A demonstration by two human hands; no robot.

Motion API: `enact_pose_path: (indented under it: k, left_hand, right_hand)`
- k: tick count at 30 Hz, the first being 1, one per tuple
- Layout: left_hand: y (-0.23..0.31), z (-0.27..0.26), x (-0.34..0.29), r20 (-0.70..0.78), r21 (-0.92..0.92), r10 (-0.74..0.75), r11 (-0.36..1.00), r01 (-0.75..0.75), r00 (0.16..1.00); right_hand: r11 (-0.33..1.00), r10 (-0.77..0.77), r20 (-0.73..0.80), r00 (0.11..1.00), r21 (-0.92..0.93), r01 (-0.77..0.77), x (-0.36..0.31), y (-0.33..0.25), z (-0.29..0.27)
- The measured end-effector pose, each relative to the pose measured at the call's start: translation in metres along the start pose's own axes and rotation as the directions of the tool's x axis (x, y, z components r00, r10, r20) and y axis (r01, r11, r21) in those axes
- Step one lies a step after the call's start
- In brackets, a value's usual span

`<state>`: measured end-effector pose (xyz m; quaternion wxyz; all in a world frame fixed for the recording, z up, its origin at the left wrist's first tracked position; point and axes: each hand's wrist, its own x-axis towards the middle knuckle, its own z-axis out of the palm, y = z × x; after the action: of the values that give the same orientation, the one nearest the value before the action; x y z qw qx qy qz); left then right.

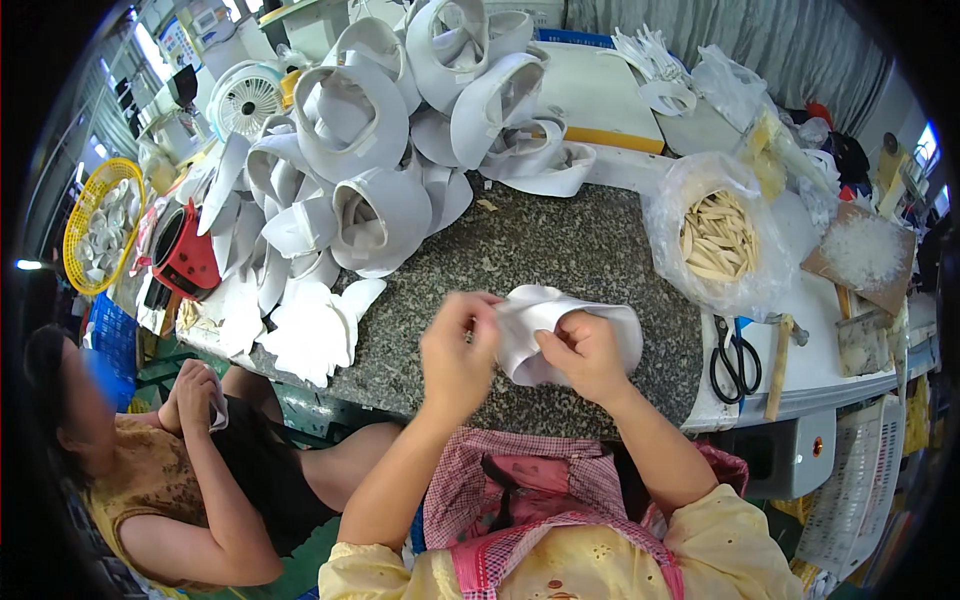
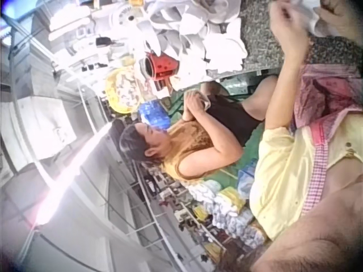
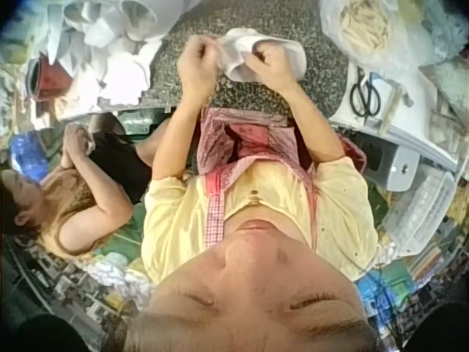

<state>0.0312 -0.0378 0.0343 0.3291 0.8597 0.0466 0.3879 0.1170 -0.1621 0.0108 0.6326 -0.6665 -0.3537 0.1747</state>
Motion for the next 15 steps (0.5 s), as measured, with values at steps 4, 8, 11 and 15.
enact_pose_path:
  k: [4, 8, 11, 15]
  left_hand:
    - [-0.013, -0.010, 0.012, 0.255, -0.831, -0.691, 0.201, 0.518, 0.676]
    - [-0.010, -0.006, 0.019, 0.328, -0.851, -0.689, 0.081, 0.518, 0.646]
    - [-0.015, 0.001, 0.019, 0.364, -0.771, -0.536, 0.286, 0.569, 0.762]
    - [-0.016, 0.021, 0.024, 0.231, -0.827, -0.426, 0.388, 0.407, 0.875]
  right_hand:
    - [0.980, -0.122, -0.112, 0.986, 0.143, 0.138, -0.003, 0.004, -0.001]
    - [0.888, -0.165, -0.176, 0.970, 0.401, 0.224, -0.006, 0.012, -0.003]
    - [0.721, -0.022, -0.092, 0.995, 0.688, 0.079, -0.004, 0.004, -0.011]
    - [0.334, 0.121, 0.044, 0.992, 0.939, -0.082, -0.004, -0.011, -0.010]
